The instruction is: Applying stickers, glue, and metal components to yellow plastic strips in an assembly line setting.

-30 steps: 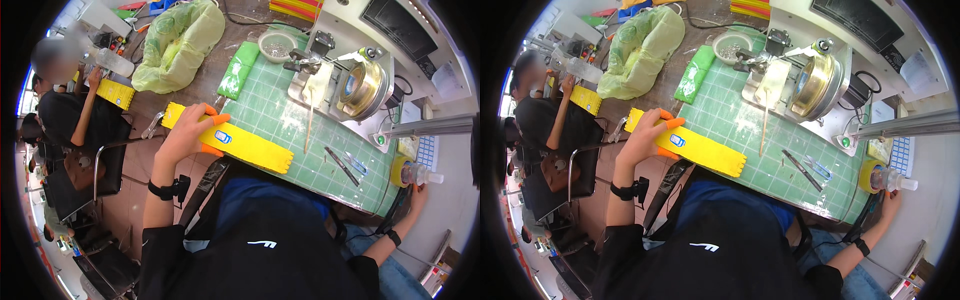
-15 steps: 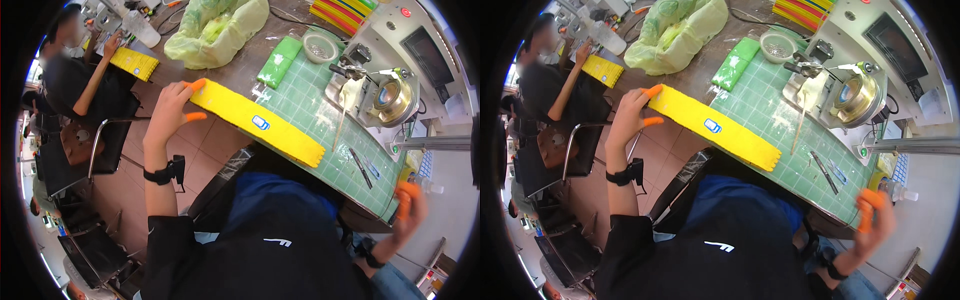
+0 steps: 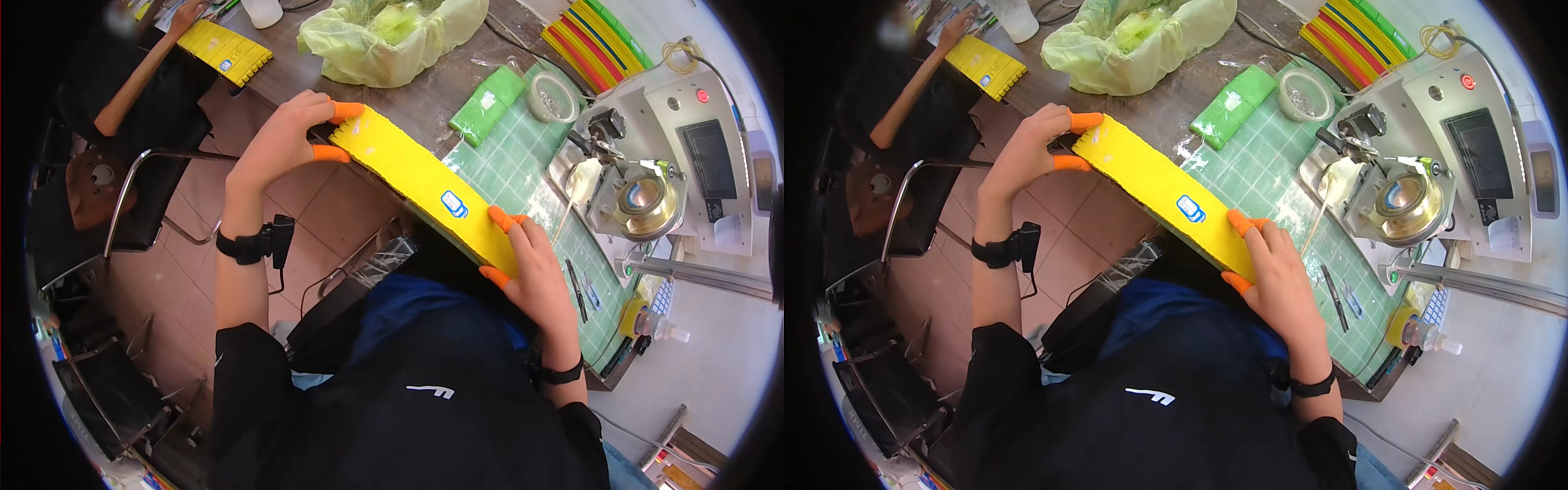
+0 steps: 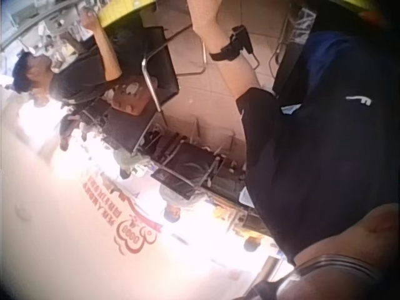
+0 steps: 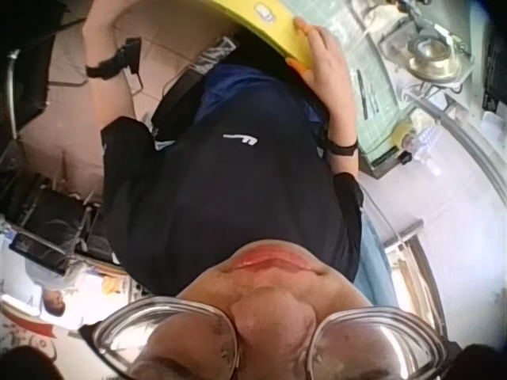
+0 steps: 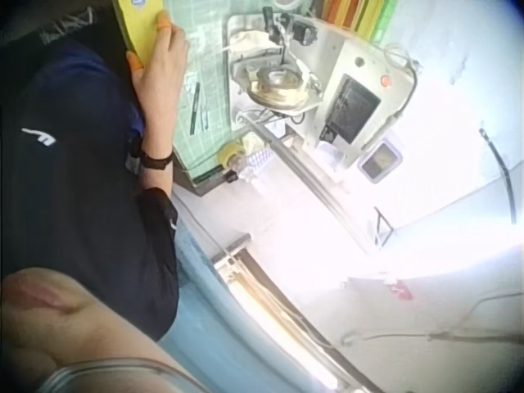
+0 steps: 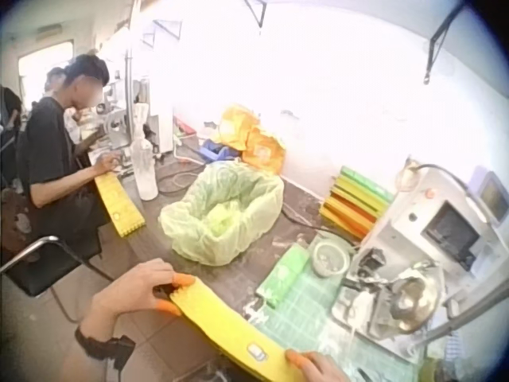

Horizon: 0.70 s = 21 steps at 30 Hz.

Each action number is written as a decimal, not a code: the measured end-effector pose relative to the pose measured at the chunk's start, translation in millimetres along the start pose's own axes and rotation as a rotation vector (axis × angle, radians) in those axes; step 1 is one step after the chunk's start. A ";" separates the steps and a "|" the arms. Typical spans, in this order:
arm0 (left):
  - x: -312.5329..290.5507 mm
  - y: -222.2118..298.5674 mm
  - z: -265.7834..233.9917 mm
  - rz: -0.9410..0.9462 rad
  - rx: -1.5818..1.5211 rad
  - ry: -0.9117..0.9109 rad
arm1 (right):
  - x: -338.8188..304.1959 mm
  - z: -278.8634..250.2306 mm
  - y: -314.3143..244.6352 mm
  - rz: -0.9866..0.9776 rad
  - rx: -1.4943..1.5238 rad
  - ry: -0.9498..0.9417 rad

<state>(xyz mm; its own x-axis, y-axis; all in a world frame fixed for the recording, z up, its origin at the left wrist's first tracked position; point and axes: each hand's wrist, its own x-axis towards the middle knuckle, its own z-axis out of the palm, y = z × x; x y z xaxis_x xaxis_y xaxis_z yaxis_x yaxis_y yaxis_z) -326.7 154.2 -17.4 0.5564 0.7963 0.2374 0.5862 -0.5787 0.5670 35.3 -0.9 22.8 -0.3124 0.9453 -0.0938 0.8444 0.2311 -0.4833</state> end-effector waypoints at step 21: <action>-44.7 -12.3 12.1 -0.238 0.170 0.446 | 7.1 21.3 14.7 -0.083 0.051 0.156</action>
<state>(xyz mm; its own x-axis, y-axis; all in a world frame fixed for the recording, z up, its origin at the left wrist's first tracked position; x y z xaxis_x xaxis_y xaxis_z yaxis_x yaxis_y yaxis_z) -351.6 123.6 -44.4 0.1134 0.8854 0.4508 0.7737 -0.3634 0.5190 36.3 4.3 -3.5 -0.3058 0.9485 0.0822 0.7942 0.3018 -0.5274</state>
